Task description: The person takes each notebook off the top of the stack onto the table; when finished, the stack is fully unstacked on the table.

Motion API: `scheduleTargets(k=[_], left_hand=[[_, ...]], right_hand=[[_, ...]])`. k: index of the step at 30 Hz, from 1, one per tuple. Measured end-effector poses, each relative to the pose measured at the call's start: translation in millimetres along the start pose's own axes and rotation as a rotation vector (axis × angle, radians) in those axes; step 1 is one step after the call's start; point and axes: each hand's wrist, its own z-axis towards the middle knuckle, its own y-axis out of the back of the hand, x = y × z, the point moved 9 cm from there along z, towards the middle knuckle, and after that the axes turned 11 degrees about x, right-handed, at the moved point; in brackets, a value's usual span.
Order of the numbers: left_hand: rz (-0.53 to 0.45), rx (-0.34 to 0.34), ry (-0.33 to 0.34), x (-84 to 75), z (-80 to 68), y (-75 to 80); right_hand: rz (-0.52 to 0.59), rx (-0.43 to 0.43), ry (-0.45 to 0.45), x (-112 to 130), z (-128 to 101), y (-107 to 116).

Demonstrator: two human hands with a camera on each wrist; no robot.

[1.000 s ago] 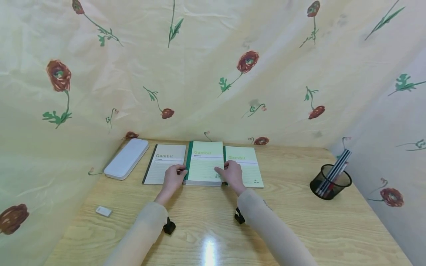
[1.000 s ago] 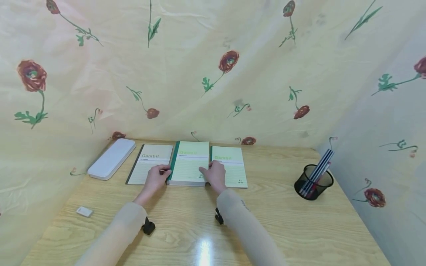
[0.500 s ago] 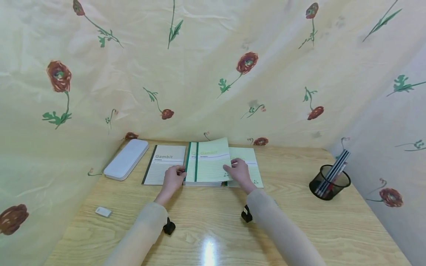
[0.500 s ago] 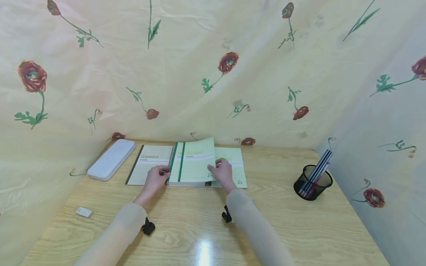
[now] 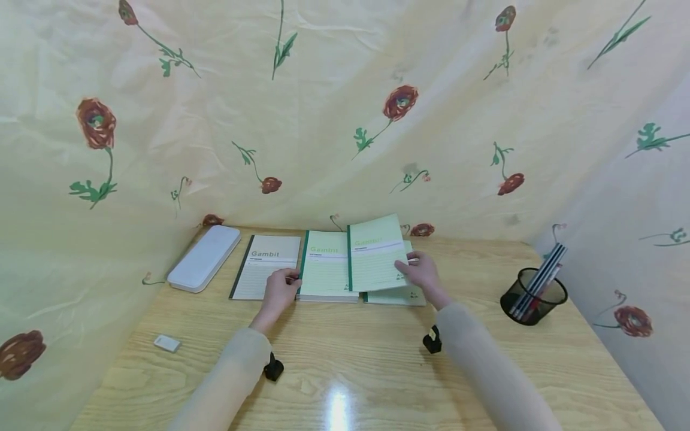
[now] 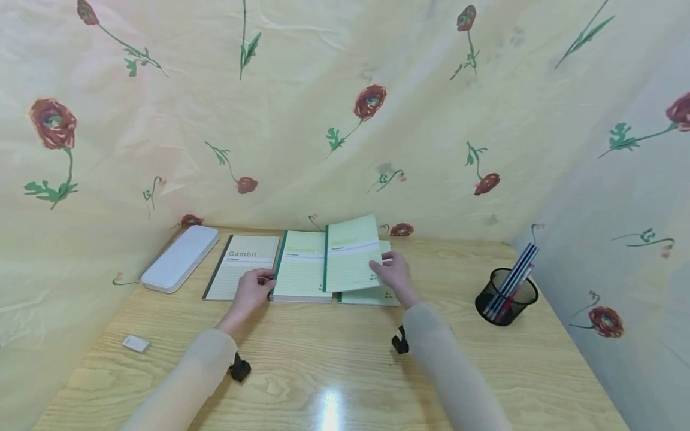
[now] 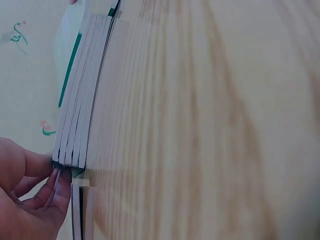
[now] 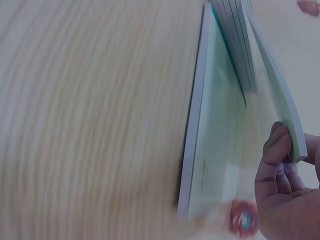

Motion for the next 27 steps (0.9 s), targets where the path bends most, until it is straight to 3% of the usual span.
scheduleTargets(k=[14, 21, 27], left_hand=[[-0.014, 0.012, 0.003, 0.9, 0.1, 0.2], [-0.013, 0.014, -0.005, 1.6, -0.1, 0.2], [-0.019, 0.014, -0.004, 1.5, -0.2, 0.6]], right_hand=[[-0.125, -0.022, -0.018, -34, -23, 91], [-0.164, -0.012, -0.01, -43, -35, 120], [-0.194, -0.033, -0.057, -56, -39, 134]])
